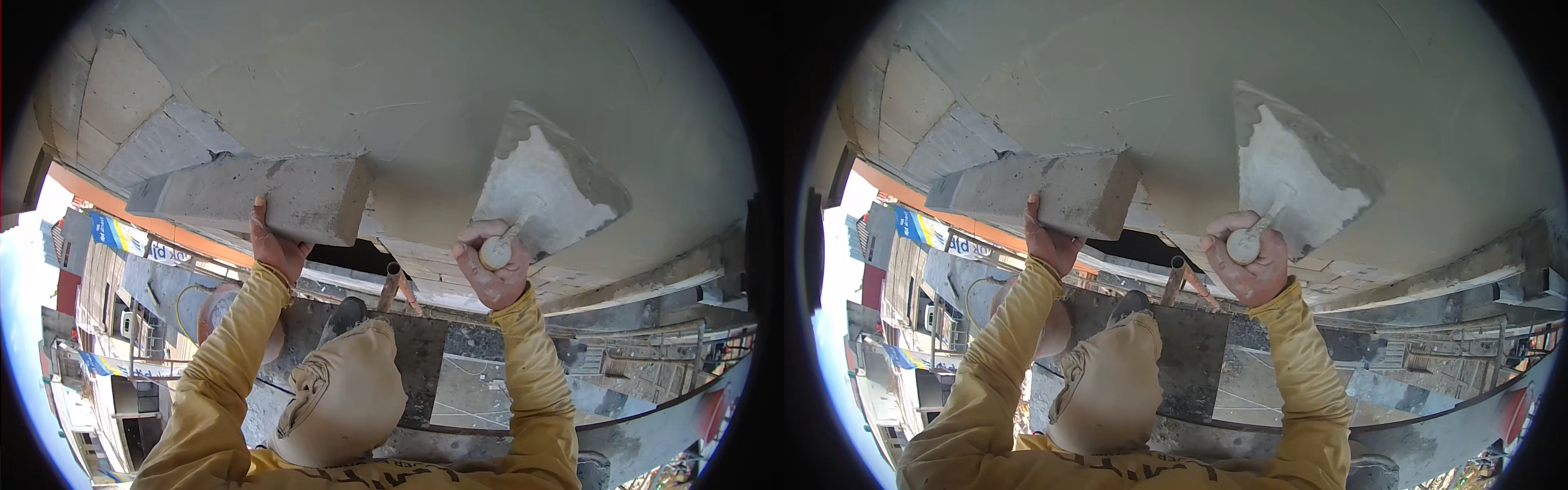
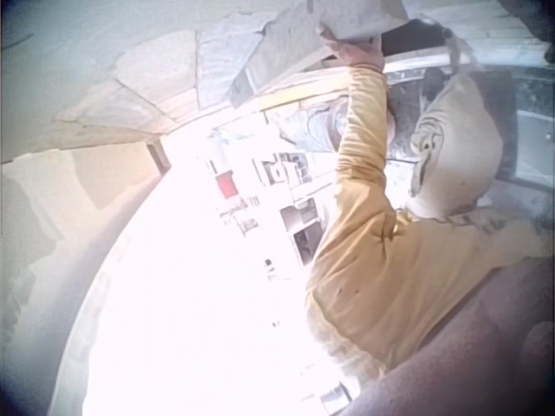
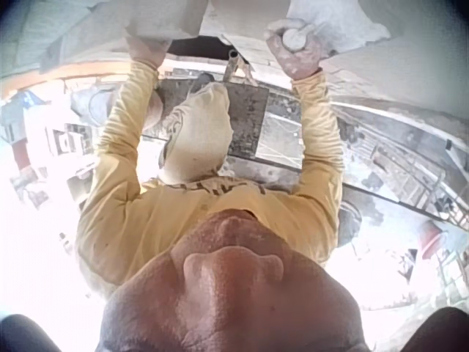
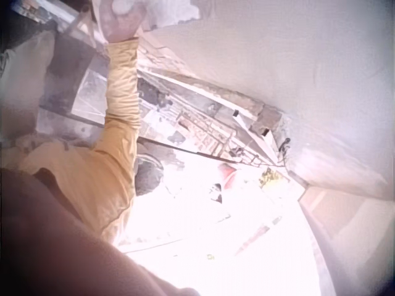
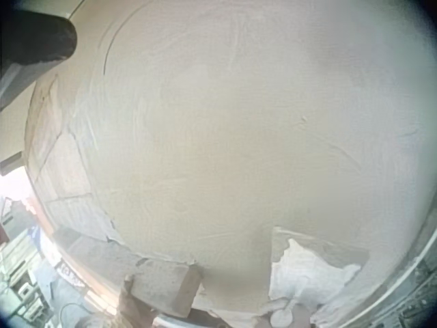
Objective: Applying and smoothing plaster or cement mortar onto a brick wall using a trowel and hawk.
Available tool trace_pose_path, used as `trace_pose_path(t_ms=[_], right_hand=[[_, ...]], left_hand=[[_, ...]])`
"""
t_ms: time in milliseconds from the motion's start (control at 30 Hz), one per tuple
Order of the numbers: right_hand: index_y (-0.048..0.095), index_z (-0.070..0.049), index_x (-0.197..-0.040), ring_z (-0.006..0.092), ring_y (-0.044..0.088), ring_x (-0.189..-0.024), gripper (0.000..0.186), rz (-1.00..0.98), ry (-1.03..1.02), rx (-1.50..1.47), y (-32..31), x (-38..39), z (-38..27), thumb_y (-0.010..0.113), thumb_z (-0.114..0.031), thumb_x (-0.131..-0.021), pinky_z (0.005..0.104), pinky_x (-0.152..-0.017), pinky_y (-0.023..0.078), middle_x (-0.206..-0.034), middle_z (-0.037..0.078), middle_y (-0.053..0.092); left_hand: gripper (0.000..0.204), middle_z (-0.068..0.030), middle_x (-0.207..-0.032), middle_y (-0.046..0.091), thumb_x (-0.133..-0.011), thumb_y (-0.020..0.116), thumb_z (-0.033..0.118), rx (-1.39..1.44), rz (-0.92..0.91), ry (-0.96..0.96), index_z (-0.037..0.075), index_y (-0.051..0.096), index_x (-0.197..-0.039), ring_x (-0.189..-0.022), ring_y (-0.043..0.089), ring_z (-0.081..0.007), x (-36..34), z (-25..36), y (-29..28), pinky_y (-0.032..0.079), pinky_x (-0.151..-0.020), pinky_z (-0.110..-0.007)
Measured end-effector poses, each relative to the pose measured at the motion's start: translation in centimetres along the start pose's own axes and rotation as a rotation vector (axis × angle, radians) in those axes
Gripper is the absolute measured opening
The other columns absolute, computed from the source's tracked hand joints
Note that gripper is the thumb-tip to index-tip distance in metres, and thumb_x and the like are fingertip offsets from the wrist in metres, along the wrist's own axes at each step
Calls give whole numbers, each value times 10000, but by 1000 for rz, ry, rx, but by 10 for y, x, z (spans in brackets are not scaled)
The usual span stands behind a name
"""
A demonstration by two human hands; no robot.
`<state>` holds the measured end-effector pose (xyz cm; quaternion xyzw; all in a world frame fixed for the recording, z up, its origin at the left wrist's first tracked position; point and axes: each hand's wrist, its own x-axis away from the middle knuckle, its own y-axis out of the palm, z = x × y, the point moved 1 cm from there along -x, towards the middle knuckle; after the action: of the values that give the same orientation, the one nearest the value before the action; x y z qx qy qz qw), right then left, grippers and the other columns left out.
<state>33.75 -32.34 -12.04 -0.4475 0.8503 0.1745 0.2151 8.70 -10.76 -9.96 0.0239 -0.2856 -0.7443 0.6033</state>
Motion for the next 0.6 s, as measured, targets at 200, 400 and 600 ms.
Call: trace_pose_path(t_ms=[200,400,600], right_hand=[[628,-39,-950,154,652,-753,156,-136,172,-46,88,4,97,710,-39,-818,294,-729,526,-827,62,680],[641,-67,-942,204,667,-750,190,-127,189,39,113,-3,125,740,-112,-787,339,-727,541,-829,97,682],[657,-76,-954,232,702,-756,197,121,159,184,85,5,110,747,-139,-790,330,-714,553,-827,88,698]], left_hand=[[795,-69,-1414,482,-817,659,639,-35,-16,11,188,405,-1421,-1272,494,-297,3,2,0,461,-983,-505],[812,-76,-1407,482,-811,654,658,-58,-25,25,188,400,-1422,-1259,494,-290,7,-2,3,456,-965,-498],[822,-77,-1401,486,-803,662,662,-73,-9,13,187,405,-1423,-1258,496,-287,7,1,2,420,-1005,-493]])
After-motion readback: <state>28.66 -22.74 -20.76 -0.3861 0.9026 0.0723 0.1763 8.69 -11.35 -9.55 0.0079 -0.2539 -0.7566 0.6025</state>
